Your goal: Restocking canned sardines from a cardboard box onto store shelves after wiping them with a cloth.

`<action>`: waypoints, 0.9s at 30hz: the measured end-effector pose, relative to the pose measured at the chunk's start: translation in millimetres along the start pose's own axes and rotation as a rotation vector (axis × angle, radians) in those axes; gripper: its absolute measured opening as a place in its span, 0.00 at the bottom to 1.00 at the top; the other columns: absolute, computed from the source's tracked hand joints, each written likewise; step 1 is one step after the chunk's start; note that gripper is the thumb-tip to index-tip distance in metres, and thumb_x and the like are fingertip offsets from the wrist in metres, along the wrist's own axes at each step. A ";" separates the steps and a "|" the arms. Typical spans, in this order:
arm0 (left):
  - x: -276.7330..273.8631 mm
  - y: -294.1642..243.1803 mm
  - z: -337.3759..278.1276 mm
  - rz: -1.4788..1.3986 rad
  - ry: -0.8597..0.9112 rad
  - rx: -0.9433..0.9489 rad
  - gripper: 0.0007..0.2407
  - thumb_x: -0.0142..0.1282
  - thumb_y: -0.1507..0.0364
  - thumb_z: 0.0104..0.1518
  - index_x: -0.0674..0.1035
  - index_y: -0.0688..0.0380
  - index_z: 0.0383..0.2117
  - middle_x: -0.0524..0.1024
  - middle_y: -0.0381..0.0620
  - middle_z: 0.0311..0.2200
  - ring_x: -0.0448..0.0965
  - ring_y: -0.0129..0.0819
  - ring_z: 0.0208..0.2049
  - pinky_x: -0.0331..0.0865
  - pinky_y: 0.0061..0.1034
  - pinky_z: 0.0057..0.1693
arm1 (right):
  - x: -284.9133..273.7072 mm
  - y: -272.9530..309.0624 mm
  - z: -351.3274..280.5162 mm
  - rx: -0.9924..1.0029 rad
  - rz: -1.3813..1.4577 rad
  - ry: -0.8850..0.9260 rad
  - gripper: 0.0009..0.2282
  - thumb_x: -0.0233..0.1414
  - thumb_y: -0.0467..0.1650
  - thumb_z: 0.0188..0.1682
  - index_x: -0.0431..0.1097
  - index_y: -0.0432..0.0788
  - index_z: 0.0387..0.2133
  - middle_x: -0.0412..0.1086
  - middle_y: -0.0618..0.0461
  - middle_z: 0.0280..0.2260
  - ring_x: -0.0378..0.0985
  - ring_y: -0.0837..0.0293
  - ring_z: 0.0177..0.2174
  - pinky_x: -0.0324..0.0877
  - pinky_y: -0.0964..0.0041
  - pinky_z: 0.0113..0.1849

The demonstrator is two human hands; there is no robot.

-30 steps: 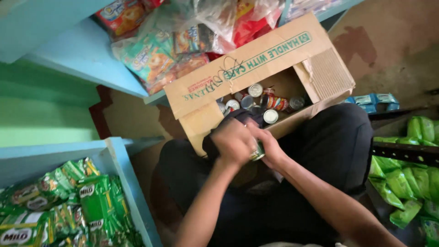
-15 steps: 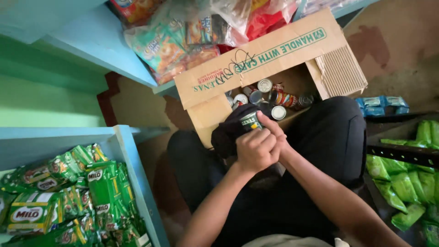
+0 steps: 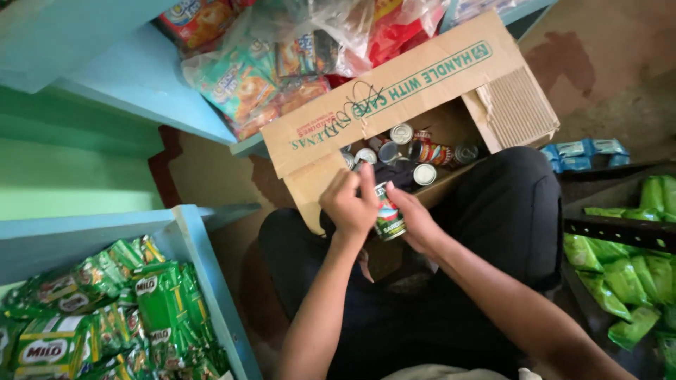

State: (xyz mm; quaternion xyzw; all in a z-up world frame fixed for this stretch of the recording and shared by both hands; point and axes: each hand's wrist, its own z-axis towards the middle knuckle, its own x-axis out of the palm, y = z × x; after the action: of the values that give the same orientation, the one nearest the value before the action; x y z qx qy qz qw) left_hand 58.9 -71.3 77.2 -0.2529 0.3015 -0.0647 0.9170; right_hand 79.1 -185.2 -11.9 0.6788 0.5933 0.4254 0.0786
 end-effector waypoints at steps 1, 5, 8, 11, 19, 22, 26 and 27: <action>-0.9 7.3 10.3 0.001 -0.097 -0.008 0.19 0.56 0.70 0.61 0.64 0.48 0.11 0.59 0.38 0.12 0.69 0.40 0.15 0.64 0.23 0.27 | 4.0 1.0 -0.9 0.039 0.036 -0.007 0.21 0.59 0.40 0.52 0.74 0.27 0.39 0.76 0.32 0.31 0.83 0.43 0.28 0.80 0.44 0.33; -3.9 -15.6 -19.9 -0.028 -0.071 0.100 0.18 0.56 0.70 0.58 0.65 0.47 0.09 0.61 0.38 0.12 0.69 0.39 0.15 0.64 0.25 0.26 | -4.1 2.3 0.9 -0.066 0.129 0.004 0.18 0.47 0.33 0.59 0.74 0.23 0.33 0.69 0.42 0.23 0.81 0.46 0.28 0.78 0.68 0.40; -2.4 -6.1 -30.0 -0.079 -0.017 0.266 0.17 0.57 0.70 0.53 0.68 0.47 0.06 0.63 0.38 0.11 0.69 0.39 0.14 0.64 0.28 0.25 | -0.5 9.9 0.1 -0.006 -0.218 -0.128 0.26 0.66 0.43 0.43 0.74 0.33 0.45 0.69 0.37 0.36 0.77 0.46 0.33 0.78 0.48 0.38; -3.9 35.5 -16.5 -0.117 -0.098 -0.116 0.20 0.58 0.77 0.56 0.65 0.51 0.06 0.59 0.41 0.07 0.67 0.46 0.12 0.62 0.24 0.25 | 8.4 20.3 -19.9 0.078 0.084 0.158 0.25 0.55 0.44 0.52 0.71 0.27 0.43 0.76 0.29 0.27 0.82 0.42 0.20 0.79 0.47 0.21; -26.6 36.5 -23.6 -0.075 0.007 -0.672 0.16 0.49 0.69 0.65 0.77 0.66 0.20 0.74 0.65 0.18 0.76 0.67 0.27 0.66 0.49 0.38 | 20.6 51.8 -18.9 0.163 0.225 0.228 0.30 0.47 0.51 0.52 0.69 0.38 0.55 0.74 0.43 0.42 0.79 0.47 0.40 0.78 0.45 0.44; -22.3 -36.4 -5.0 -0.364 0.021 -0.014 0.16 0.56 0.69 0.55 0.66 0.54 0.09 0.67 0.45 0.18 0.68 0.49 0.23 0.65 0.34 0.33 | 61.4 81.4 -44.4 0.247 0.067 0.058 0.30 0.58 0.51 0.45 0.75 0.32 0.39 0.75 0.43 0.27 0.79 0.49 0.25 0.79 0.48 0.33; -15.1 -29.4 4.0 -0.268 0.061 0.109 0.20 0.62 0.77 0.49 0.64 0.50 0.05 0.64 0.38 0.11 0.66 0.39 0.14 0.63 0.24 0.26 | 47.9 56.3 -45.5 0.029 0.081 0.091 0.18 0.56 0.41 0.53 0.75 0.34 0.31 0.73 0.47 0.22 0.78 0.54 0.21 0.77 0.56 0.26; -10.5 -18.1 5.0 -0.232 0.014 0.031 0.20 0.61 0.76 0.53 0.65 0.48 0.06 0.63 0.36 0.11 0.66 0.38 0.14 0.62 0.23 0.26 | 38.3 45.7 -39.1 -0.015 0.047 0.107 0.17 0.56 0.41 0.53 0.76 0.36 0.30 0.72 0.49 0.20 0.77 0.57 0.19 0.76 0.59 0.25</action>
State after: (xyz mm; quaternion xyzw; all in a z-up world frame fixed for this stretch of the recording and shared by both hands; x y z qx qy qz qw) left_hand 53.9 -82.0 95.3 -0.2716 0.2755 -0.1767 0.9050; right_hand 84.2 -180.3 59.1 0.6683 0.5773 0.4672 0.0416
